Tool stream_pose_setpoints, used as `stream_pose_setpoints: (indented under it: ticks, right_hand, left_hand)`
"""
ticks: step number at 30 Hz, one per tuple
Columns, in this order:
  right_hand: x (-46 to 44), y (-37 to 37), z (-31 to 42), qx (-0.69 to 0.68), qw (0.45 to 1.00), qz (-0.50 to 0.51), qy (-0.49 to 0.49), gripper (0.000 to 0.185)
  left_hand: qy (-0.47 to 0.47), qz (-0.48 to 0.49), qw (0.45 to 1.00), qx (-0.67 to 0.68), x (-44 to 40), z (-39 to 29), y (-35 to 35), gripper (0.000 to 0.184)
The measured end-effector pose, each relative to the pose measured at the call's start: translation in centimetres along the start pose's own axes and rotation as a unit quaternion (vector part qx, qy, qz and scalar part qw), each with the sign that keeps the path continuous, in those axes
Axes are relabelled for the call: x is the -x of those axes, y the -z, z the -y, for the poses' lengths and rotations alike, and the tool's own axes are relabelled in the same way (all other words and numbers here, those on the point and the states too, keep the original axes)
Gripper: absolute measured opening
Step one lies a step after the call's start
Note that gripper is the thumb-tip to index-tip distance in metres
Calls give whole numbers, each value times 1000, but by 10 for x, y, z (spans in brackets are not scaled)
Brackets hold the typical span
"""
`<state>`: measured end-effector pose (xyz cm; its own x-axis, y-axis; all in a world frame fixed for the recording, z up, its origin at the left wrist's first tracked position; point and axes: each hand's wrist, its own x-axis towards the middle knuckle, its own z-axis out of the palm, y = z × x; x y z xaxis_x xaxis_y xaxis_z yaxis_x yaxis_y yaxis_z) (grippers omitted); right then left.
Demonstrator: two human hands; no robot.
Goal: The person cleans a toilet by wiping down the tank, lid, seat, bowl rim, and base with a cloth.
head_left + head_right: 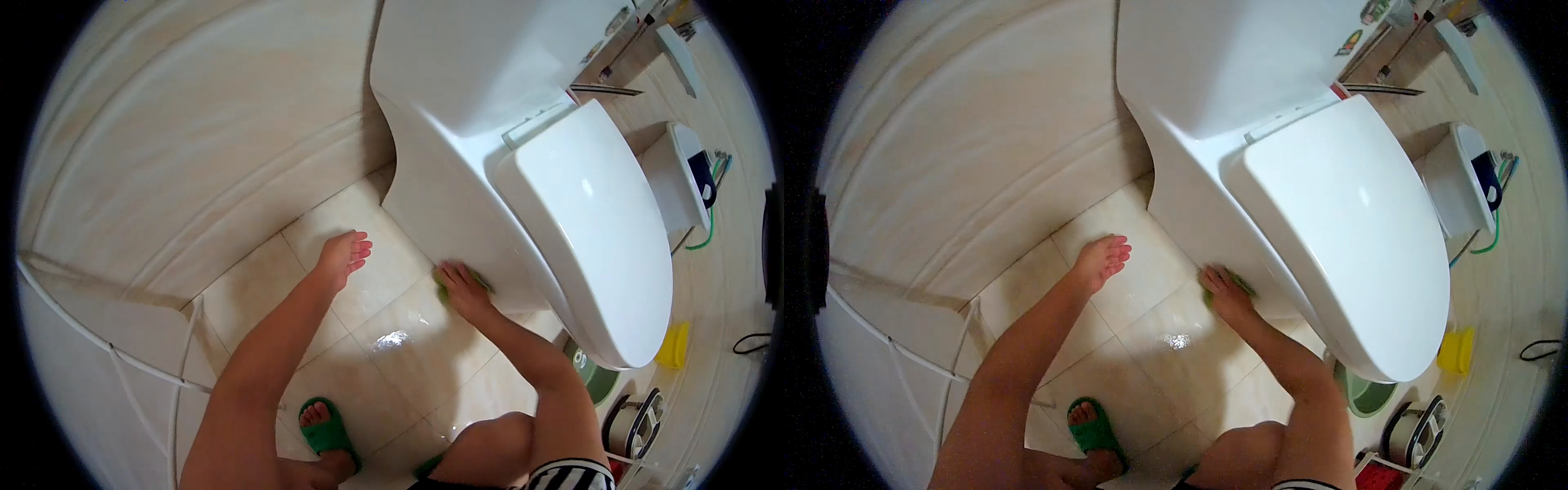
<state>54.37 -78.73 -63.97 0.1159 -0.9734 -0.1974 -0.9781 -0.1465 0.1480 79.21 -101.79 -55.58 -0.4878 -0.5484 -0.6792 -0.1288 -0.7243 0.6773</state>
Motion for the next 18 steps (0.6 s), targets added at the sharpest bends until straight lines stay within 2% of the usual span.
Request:
stream_pose_setpoints:
  ticks: [1,2,5,7,9,10,11,15,17,18]
  right_hand:
    - [-34,15,9,-19,999,-25,-22,53]
    - [-72,14,12,184,982,-29,-7,54]
    - [-148,89,25,188,981,-34,-38,51]
    - [-150,89,27,174,983,-26,-48,50]
    - [-128,76,17,133,990,-30,-30,52]
    - [-108,67,13,-32,998,-28,-51,55]
    - [-78,56,6,-195,978,-29,-71,57]
    - [61,39,-6,-153,987,20,-54,60]
    - [124,-13,-26,-22,999,-32,18,63]
    - [142,-11,-29,-25,999,-31,3,63]
  left_hand:
    - [2,1,1000,-4,2,2,-3,41]
    - [10,13,1000,-7,6,2,-7,40]
    - [5,41,999,-15,17,4,-14,39]
    - [-6,58,998,-15,26,0,-11,38]
    - [-8,41,999,-7,30,-4,-10,38]
    - [-4,46,999,-9,30,-3,-4,38]
    - [-5,38,999,-5,27,-1,0,38]
    - [7,14,1000,0,23,3,-1,35]
    - [16,15,1000,-4,23,3,-11,34]
    - [19,21,1000,-6,23,2,-15,32]
